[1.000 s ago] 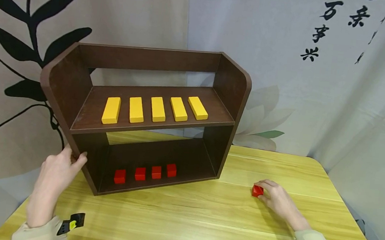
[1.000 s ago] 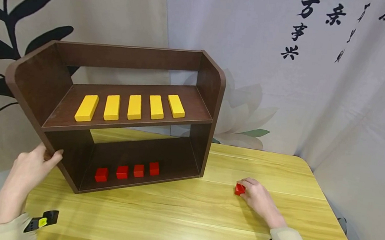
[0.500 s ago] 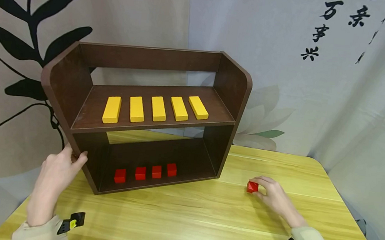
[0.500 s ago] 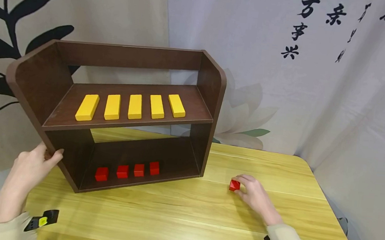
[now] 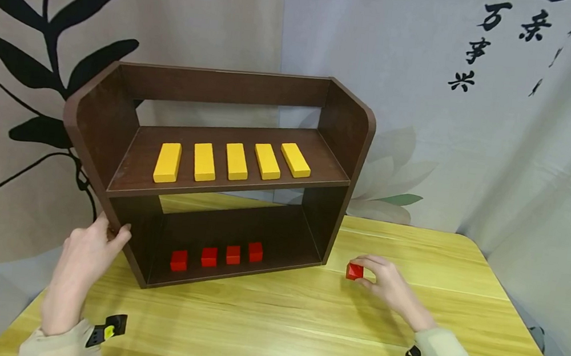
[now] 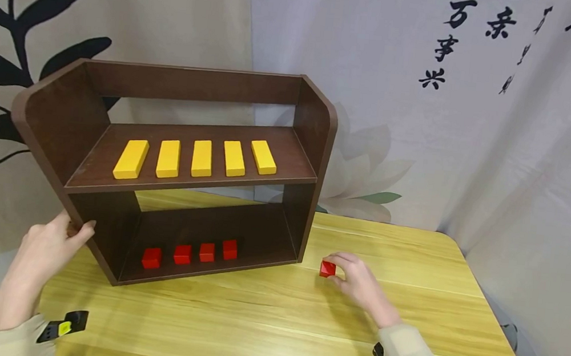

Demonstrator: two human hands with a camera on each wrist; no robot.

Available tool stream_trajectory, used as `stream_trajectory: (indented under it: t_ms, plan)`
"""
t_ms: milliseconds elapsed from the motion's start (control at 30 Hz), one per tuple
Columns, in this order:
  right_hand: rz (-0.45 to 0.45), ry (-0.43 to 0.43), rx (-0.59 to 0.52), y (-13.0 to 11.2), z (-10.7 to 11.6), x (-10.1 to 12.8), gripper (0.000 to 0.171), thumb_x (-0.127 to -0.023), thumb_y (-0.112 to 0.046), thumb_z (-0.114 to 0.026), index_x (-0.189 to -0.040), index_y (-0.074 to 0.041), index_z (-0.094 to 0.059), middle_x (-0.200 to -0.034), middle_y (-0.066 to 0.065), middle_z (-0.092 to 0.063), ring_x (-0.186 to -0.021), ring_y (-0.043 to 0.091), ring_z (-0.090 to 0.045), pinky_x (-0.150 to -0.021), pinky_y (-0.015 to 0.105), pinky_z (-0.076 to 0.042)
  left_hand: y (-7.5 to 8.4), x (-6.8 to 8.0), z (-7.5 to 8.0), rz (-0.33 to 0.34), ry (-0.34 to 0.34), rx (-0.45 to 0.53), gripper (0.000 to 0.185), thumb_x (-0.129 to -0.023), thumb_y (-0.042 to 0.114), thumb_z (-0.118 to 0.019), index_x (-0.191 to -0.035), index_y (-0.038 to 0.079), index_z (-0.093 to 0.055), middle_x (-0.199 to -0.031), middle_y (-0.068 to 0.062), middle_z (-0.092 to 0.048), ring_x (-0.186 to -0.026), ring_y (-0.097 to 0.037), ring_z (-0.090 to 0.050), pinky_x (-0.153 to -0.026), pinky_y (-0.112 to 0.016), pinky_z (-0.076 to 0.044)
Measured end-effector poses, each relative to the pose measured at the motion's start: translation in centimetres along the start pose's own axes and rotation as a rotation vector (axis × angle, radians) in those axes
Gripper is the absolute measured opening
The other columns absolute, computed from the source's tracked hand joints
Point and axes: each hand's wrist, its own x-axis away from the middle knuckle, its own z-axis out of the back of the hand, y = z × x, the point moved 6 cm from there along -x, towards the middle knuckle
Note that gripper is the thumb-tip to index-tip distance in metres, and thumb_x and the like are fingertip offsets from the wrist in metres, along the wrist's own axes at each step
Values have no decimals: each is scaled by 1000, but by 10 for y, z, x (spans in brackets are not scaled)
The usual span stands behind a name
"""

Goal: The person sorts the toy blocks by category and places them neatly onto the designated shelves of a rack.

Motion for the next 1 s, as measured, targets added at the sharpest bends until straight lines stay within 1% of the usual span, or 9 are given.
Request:
stream_trajectory:
  t_ms: [133,300,433,700,833,933,1000]
  plan:
    - [27,9,-12,-8,-3,-7,42,-63,2,-82,-103,-4,-69,-100,8,-70,-92,25,-67,-80,38,-55,0,0,1,2,-2,-1,35,-98,32,-42,-92,-2,-43,-60,-8,-41,-46,-19,-39,-43,-30,-29]
    - [80,31,-19,-18,-7,-16,42,-62,2,-83,-101,-4,-70,-98,6,-71,-90,23,-67,-78,36,-55,-1,0,0,-3,-7,-2,34,-98,33,-41,-91,-1,-42,-60,-7,-38,-46,-19,-38,-44,-31,-29]
    - [106,37,-26,-26,-12,-22,41,-62,2,-83,-101,-5,-70,-98,6,-71,-90,22,-67,-79,36,-55,0,0,0,-6,-3,-4,34,-98,33,-41,-90,0,-43,-60,-7,-39,-46,-19,-38,-44,-31,-29]
    - [115,2,-54,-45,-31,-34,40,-68,-1,-81,-105,-7,-69,-104,6,-70,-96,22,-66,-82,34,-55,0,0,0,6,-16,-4,36,-99,34,-40,-93,-1,-42,-59,-7,-37,-45,-19,-37,-44,-31,-29]
    - [124,1,-63,-56,-43,-42,39,-70,-3,-81,-107,-7,-69,-106,7,-70,-97,22,-66,-83,34,-55,0,0,0,5,-15,-4,35,-99,33,-40,-94,-2,-42,-59,-6,-36,-45,-19,-36,-43,-31,-29]
    - [120,-6,-70,-62,-51,-49,38,-72,-3,-79,-108,-6,-69,-107,7,-70,-97,22,-66,-83,33,-55,0,1,0,4,-15,-4,35,-99,33,-41,-94,-2,-42,-59,-6,-37,-44,-19,-36,-43,-31,-29]
    - [105,-25,-80,-65,-57,-54,36,-74,-4,-78,-109,-6,-68,-109,7,-70,-100,21,-66,-85,33,-54,0,1,0,4,-14,-3,35,-99,33,-41,-94,-1,-42,-59,-6,-37,-44,-19,-36,-43,-31,-29]
